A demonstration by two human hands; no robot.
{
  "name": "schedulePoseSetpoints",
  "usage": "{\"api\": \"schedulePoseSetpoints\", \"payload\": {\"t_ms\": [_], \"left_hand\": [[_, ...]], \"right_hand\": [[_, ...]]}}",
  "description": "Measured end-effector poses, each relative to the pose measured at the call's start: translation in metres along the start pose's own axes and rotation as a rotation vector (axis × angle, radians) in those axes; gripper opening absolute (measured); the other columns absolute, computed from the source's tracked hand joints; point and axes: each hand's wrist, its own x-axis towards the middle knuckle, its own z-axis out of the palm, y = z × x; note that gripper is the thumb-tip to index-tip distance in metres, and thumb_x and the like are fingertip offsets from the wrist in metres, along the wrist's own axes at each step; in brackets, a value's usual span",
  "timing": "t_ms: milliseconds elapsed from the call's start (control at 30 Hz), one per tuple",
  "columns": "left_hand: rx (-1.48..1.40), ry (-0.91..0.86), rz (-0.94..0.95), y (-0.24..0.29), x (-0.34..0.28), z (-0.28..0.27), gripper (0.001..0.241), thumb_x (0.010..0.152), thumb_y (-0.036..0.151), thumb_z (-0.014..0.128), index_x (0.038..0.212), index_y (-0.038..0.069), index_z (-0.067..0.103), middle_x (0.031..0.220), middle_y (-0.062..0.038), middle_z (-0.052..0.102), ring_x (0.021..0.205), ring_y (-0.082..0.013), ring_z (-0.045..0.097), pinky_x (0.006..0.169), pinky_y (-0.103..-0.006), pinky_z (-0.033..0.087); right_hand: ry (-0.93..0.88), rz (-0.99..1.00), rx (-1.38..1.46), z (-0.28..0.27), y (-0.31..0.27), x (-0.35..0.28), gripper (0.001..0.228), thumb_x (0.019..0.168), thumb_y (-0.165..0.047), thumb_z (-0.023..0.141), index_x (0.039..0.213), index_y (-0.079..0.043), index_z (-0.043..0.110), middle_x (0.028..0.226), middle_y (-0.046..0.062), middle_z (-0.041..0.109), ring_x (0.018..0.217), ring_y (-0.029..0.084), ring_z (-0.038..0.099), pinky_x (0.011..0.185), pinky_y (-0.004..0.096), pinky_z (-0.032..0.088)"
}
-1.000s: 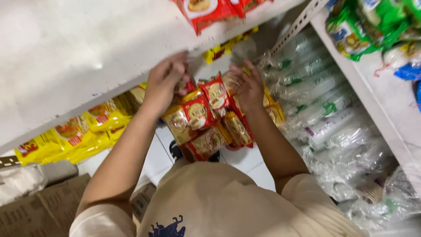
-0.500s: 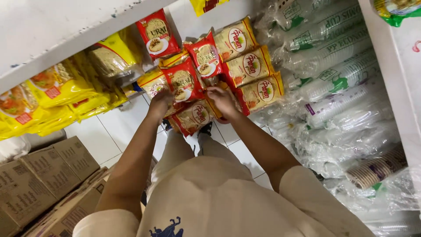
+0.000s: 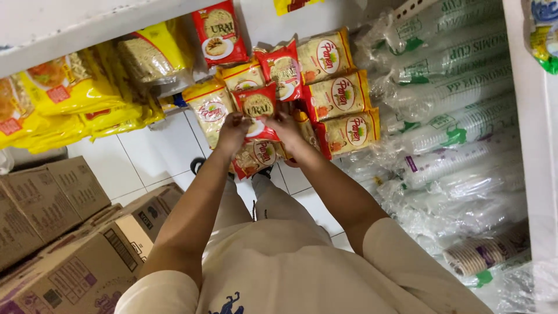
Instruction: The person organizes small packages of food on retail shelves, picking up items from lower shelves and placing them on higher shelves by hand while occasionally wiping the packages.
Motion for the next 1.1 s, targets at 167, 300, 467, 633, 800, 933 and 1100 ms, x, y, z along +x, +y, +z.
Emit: {"api": "schedulePoseSetpoints", "payload": {"t_ms": [167, 300, 467, 633, 800, 933, 1100], "left_hand": [[-0.078, -0.021, 0.019, 0.038, -0.077, 0.004, 0.035, 0.090, 0.002, 0.068, 0.121, 0.003, 0.053, 0.102, -0.008, 0.066, 0.085, -0.0195, 0.065, 0.069, -0.0327, 0.054], [-0.151, -0.017, 0.168, 0.071, -0.135, -0.001, 0.047, 0.086, 0.002, 0.075, 0.123, 0.005, 0.047, 0.110, -0.005, 0.064, 0.099, -0.0162, 0.068, 0.084, -0.0320, 0.061], [-0.120, -0.150, 0.263, 0.123, -0.204, -0.022, 0.061, 0.083, 0.004, 0.078, 0.135, 0.006, 0.046, 0.121, -0.006, 0.067, 0.109, -0.0136, 0.067, 0.092, -0.0300, 0.058], [-0.079, -0.056, 0.290, 0.120, -0.257, -0.075, 0.052, 0.086, 0.005, 0.079, 0.131, -0.002, 0.056, 0.115, -0.010, 0.074, 0.099, -0.0167, 0.071, 0.086, -0.0331, 0.061], [-0.124, 0.017, 0.381, 0.089, -0.330, -0.113, 0.055, 0.084, 0.006, 0.080, 0.133, 0.003, 0.055, 0.117, -0.009, 0.071, 0.099, -0.0142, 0.068, 0.084, -0.0316, 0.059], [-0.206, 0.173, 0.505, 0.073, -0.389, -0.140, 0.044, 0.092, 0.013, 0.072, 0.132, 0.006, 0.055, 0.122, -0.007, 0.068, 0.107, -0.0113, 0.066, 0.091, -0.0281, 0.056], [-0.241, 0.387, 0.524, 0.054, -0.445, -0.181, 0.026, 0.103, 0.023, 0.063, 0.118, 0.001, 0.064, 0.107, -0.006, 0.073, 0.094, -0.0104, 0.066, 0.083, -0.0278, 0.056]], "right_hand": [[-0.187, -0.014, 0.240, -0.005, -0.029, -0.054, 0.049, 0.090, -0.009, 0.076, 0.134, 0.001, 0.058, 0.122, 0.013, 0.071, 0.108, 0.020, 0.071, 0.092, 0.034, 0.060], [-0.288, -0.069, 0.221, 0.009, -0.045, -0.098, 0.056, 0.088, -0.001, 0.073, 0.140, -0.002, 0.051, 0.126, 0.013, 0.068, 0.110, 0.021, 0.069, 0.095, 0.038, 0.059], [-0.377, -0.144, 0.197, 0.054, -0.063, -0.146, 0.061, 0.090, 0.004, 0.072, 0.146, -0.002, 0.049, 0.132, 0.011, 0.064, 0.118, 0.019, 0.063, 0.102, 0.036, 0.053], [-0.518, -0.175, 0.161, 0.110, -0.085, -0.175, 0.067, 0.084, 0.002, 0.073, 0.145, -0.008, 0.046, 0.130, 0.008, 0.064, 0.117, 0.016, 0.065, 0.101, 0.034, 0.054], [-0.558, -0.252, 0.048, 0.169, -0.076, -0.201, 0.046, 0.090, -0.001, 0.076, 0.132, 0.001, 0.058, 0.122, 0.010, 0.069, 0.109, 0.018, 0.067, 0.097, 0.037, 0.057], [-0.696, -0.452, -0.049, 0.218, -0.065, -0.259, 0.046, 0.089, -0.002, 0.077, 0.131, -0.003, 0.059, 0.120, 0.004, 0.067, 0.110, 0.013, 0.064, 0.098, 0.033, 0.055], [-0.764, -0.419, -0.093, 0.255, -0.035, -0.322, 0.034, 0.090, -0.004, 0.076, 0.121, -0.001, 0.063, 0.110, 0.005, 0.070, 0.101, 0.012, 0.067, 0.089, 0.031, 0.058]]}}
